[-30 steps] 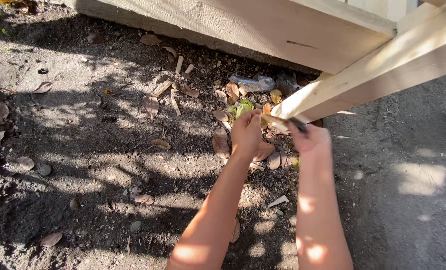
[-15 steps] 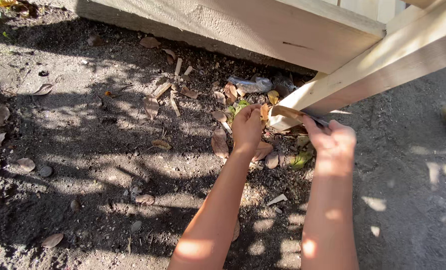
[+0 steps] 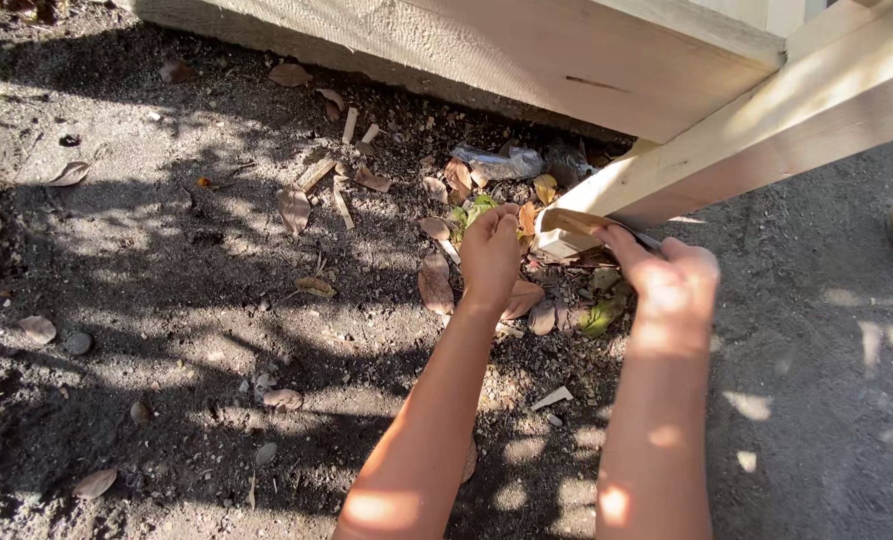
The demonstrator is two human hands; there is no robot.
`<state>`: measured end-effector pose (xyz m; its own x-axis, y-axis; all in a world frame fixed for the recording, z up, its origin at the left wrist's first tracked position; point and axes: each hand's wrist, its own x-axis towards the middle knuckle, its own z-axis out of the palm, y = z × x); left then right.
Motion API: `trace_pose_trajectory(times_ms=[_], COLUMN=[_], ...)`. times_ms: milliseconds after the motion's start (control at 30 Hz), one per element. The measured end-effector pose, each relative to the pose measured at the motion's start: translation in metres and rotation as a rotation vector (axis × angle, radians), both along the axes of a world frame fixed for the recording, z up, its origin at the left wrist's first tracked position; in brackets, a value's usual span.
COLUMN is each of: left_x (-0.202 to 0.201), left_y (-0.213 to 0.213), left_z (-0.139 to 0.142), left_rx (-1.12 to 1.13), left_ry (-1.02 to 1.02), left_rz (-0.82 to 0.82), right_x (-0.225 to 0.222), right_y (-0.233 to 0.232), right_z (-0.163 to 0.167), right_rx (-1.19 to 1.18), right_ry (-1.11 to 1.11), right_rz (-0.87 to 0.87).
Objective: The person sands the wooden frame and slats of a bench-like furniture piece using sheets of sandpaper held by hand. They work along the edges, corner posts, and underside rails, repositioning around the piece and switching sandpaper sheets as they smooth different surfaces.
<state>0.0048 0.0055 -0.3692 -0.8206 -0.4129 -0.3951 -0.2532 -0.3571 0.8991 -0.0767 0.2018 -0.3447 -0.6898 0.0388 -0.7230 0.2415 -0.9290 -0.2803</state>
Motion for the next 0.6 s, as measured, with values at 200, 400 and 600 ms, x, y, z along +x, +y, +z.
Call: trace_pose_trajectory(times_ms=[200,400,600], left_x=[0.000,-0.001,-0.003], left_y=[0.015,-0.002,0.003], left_z=[0.002,-0.009,-0.014], left_rx=[-0.007,0.039,0.007], left_ry=[-0.115,-0.054,0.017], left_rz=[-0.114,-0.011,0.009], right_x=[-0.017,-0.006,0.000], right_y=[-0.068,-0.013,-0.043], right_z=[-0.054,-0.049,-0.070], right_rx=[0.212,0.197,0.353], right_ry=[-0.098,-0.023,-0.067], right_rz=[0.088,0.082,0.044])
